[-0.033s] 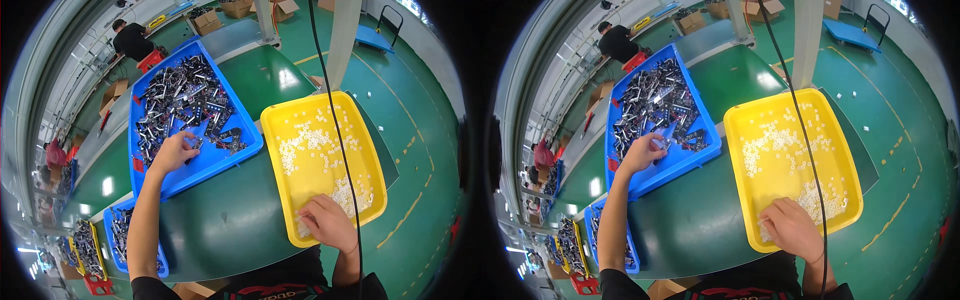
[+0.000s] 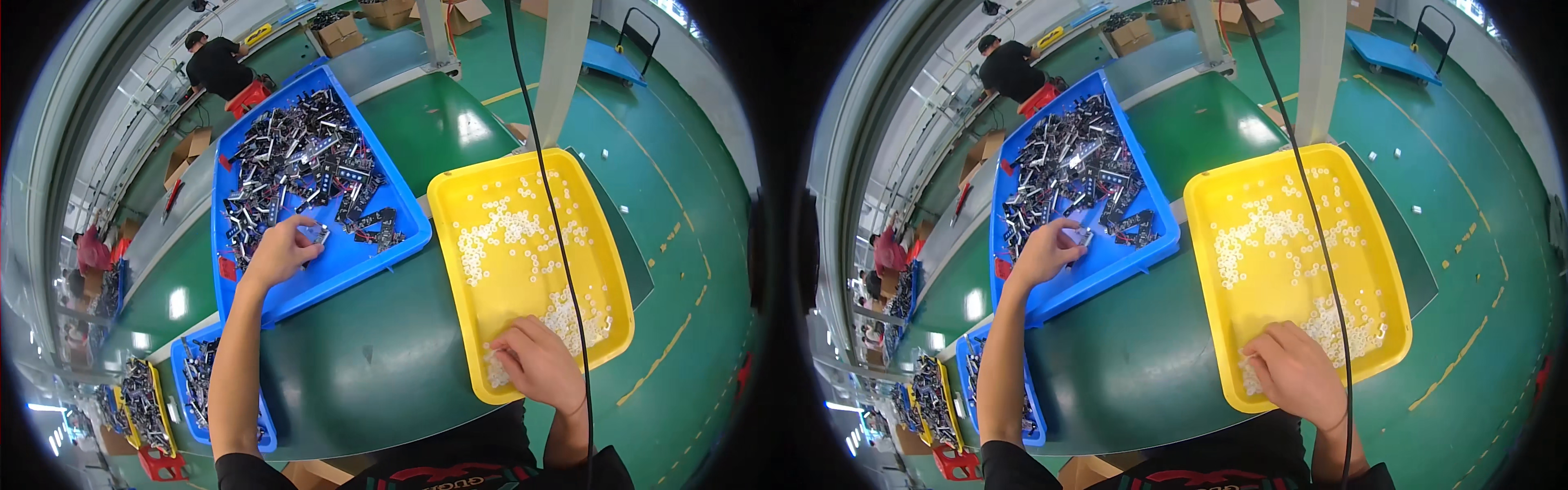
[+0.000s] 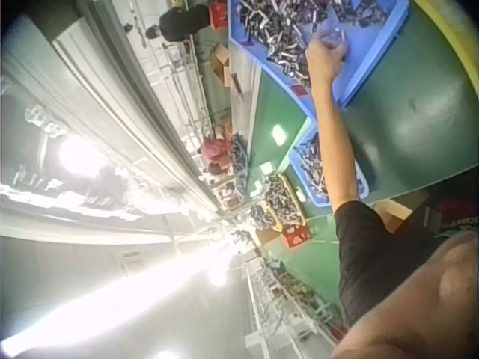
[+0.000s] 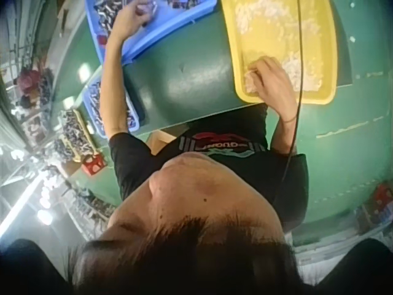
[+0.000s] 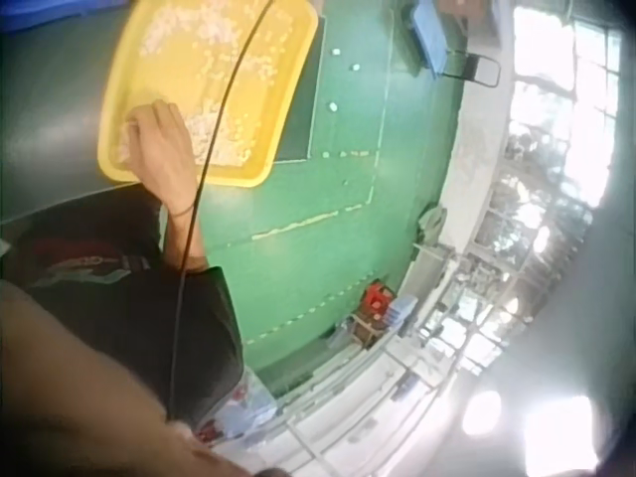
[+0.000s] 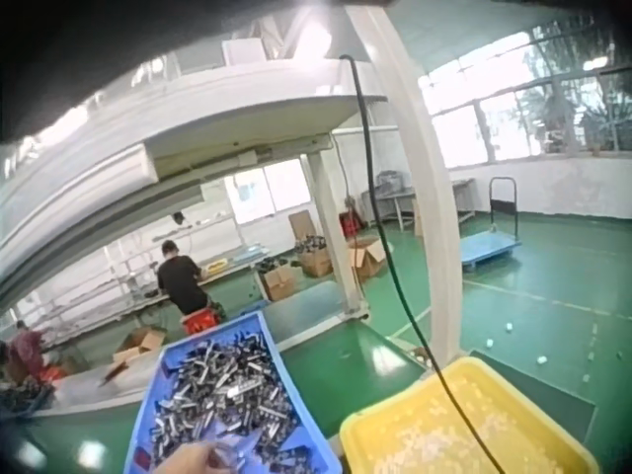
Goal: The person repeatedly picks small white cylindrical components from a yellow tray and inserts them into small black circuit boards taken from a blue bin. The person handles the items one at a time, placing the assembled boards back into the blue bin after each insertion.
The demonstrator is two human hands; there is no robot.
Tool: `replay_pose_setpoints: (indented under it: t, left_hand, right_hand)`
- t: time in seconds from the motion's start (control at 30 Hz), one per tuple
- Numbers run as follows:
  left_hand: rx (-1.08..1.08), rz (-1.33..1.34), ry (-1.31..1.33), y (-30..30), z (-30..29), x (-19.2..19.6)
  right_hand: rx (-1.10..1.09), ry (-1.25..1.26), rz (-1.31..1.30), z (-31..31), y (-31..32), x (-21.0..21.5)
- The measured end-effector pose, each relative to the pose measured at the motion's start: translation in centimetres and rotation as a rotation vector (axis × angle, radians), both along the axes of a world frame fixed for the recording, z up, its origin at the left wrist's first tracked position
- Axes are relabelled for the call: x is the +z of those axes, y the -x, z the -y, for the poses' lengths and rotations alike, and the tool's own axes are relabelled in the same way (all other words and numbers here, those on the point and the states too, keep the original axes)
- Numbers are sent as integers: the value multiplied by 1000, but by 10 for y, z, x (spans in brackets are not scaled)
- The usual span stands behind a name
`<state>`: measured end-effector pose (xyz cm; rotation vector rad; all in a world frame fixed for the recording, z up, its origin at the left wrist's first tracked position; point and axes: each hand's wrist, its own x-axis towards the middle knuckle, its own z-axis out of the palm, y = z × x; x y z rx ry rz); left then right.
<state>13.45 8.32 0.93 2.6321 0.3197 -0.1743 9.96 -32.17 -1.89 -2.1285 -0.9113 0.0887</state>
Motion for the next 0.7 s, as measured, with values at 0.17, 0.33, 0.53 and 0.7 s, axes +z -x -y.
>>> replay_pose_setpoints:
  t: [0.17, 0.33, 0.53, 0.7]
  left_hand:
    - [253, 287, 810, 58, 18, 25]
    - [234, 447, 1554, 115, 61, 36]
    - [266, 389, 1973, 145, 89, -4]
    - [423, 385, 1851, 144, 101, -23]
  right_hand:
    - [-109, -19, 60, -5, 4, 2]
    - [-256, -29, 3, -17, 2, 14]
    - [-139, 140, 355, -40, -10, 17]
    - [-263, 24, 158, -49, 2, 19]
